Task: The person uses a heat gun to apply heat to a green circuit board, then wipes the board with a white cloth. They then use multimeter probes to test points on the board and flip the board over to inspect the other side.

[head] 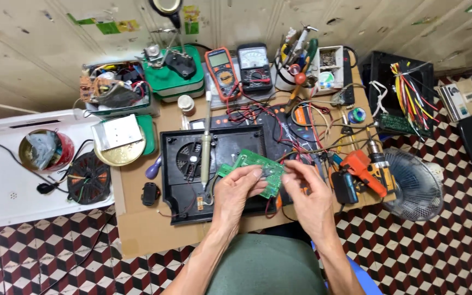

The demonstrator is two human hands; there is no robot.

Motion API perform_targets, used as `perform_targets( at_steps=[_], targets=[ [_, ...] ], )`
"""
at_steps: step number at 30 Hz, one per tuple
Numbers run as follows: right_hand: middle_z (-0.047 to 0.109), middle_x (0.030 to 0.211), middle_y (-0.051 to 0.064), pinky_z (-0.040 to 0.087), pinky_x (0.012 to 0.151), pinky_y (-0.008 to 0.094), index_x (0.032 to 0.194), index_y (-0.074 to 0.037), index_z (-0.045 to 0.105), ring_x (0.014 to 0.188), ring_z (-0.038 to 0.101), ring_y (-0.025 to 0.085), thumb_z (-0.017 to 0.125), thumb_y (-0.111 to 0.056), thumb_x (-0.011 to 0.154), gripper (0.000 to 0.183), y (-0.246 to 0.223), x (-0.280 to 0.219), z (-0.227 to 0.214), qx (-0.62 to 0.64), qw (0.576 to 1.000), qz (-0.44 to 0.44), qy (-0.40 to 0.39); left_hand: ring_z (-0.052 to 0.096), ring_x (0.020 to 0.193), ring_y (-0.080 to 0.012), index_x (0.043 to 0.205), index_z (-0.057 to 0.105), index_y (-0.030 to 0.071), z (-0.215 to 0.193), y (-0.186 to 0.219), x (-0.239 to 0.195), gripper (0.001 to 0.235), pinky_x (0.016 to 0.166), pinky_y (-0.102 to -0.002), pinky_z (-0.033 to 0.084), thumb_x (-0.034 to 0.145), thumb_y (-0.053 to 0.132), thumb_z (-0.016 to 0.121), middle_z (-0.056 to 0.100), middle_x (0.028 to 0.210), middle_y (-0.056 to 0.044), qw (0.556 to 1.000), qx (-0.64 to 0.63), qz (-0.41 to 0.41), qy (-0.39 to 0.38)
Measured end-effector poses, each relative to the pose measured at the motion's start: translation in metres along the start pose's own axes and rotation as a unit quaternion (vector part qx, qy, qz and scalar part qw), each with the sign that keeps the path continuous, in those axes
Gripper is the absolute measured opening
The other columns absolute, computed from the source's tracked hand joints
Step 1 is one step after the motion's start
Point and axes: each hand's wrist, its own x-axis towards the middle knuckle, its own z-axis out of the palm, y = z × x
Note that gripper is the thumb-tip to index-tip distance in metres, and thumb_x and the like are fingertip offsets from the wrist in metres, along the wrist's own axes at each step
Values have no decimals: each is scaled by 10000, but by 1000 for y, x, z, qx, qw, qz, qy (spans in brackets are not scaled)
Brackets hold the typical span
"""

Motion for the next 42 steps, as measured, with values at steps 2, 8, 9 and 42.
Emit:
perform_targets(
  at_steps=[2, 8, 9, 42],
  targets=[
    [686, 1108, 97, 527, 843, 283, 1226, 3, 691, 960, 647, 155, 710, -108, 917, 328, -17, -3, 14, -76, 992, -88, -39, 741, 828, -135, 1153, 729, -21, -12, 2, 4, 304, 768, -255, 608, 923, 179, 724, 770, 994, -96, 1000, 3, 1, -5],
    [672, 1170, 156, 510, 929, 389, 1168, 8, 673, 1094, 648, 313, 757, -103, 845, 351, 1, 4, 42, -266, 911, -282, -141, 714, 813, -112, 1116, 740, -29, -55, -9, 14, 270, 747, -238, 584, 937, 173, 735, 767, 949, -78, 998, 35, 32, -30],
    [690, 1128, 131, 523, 924, 384, 1137, -9, 680, 1072, 665, 304, 753, -111, 856, 308, 5, 5, 45, -278, 908, -271, -155, 705, 808, -105, 1110, 744, -29, -60, -8, 11, 266, 743, -233, 576, 938, 174, 741, 766, 936, -77, 998, 47, 31, -40],
    [720, 955, 87, 532, 742, 318, 1038, -32, 706, 844, 651, 183, 692, -193, 931, 194, 128, 18, 22, 422, 814, 393, -64, 747, 810, -312, 1183, 686, 74, -144, -159, 94, 337, 763, -423, 580, 874, 196, 740, 757, 833, -151, 865, 487, 76, 89]
  ],
)
